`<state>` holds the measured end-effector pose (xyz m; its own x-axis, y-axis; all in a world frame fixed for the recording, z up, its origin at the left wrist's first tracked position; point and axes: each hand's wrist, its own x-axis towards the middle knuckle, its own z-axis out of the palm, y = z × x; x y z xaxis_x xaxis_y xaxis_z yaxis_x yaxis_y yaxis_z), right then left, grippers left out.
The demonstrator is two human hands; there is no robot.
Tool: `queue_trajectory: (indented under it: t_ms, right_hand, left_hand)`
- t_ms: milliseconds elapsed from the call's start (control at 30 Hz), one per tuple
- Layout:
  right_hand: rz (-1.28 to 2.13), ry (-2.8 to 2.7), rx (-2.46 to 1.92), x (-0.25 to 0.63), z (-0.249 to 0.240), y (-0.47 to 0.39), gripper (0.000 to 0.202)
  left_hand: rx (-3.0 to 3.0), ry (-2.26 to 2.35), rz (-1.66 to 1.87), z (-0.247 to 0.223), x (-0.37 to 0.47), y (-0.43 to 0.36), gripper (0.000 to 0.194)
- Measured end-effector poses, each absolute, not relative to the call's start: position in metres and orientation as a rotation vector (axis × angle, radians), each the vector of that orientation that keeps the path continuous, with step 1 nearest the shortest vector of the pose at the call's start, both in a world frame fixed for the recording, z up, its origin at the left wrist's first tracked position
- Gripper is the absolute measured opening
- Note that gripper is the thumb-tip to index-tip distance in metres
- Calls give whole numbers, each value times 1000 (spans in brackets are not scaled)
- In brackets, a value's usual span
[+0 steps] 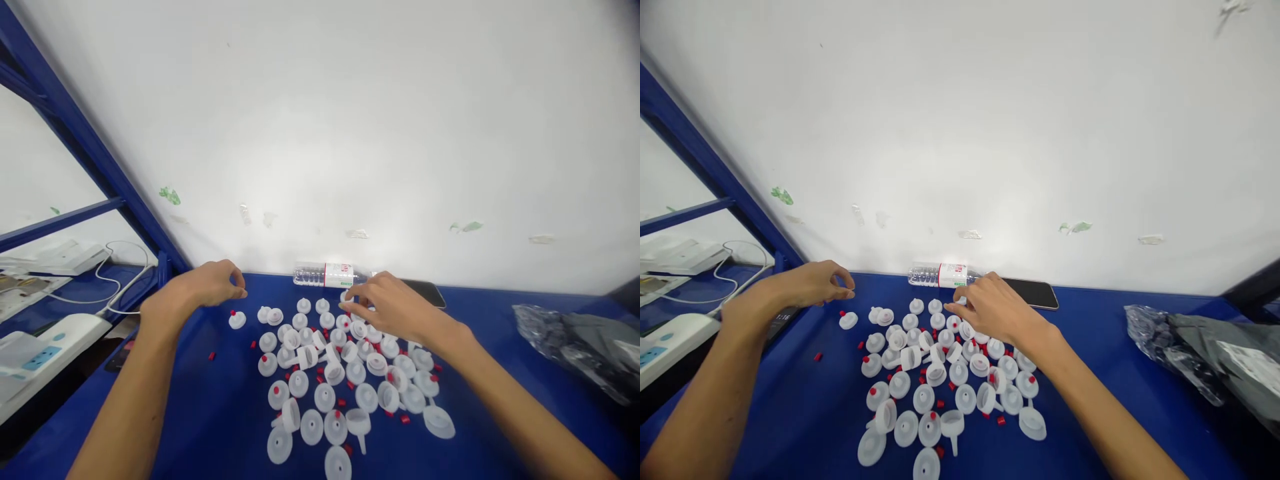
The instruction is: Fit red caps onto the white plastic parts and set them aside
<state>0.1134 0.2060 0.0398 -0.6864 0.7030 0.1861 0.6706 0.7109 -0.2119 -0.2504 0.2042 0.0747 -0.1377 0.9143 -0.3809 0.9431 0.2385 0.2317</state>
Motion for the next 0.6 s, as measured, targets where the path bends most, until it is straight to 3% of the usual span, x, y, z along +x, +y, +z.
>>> queue_trajectory:
  t_ms: [100,267,600]
  right_hand:
    - [98,-2628,-1069,121,56,198,32]
    - [57,-2563,-1022,140,87,172,30]
    - [45,-2575,-968,154,85,96,29]
  left_hand:
    - [1752,2193,-31,50,-243,183,36]
    - [1843,2195,201,9,-228,151,19]
    - [1893,2183,761,-13,-227,126,33]
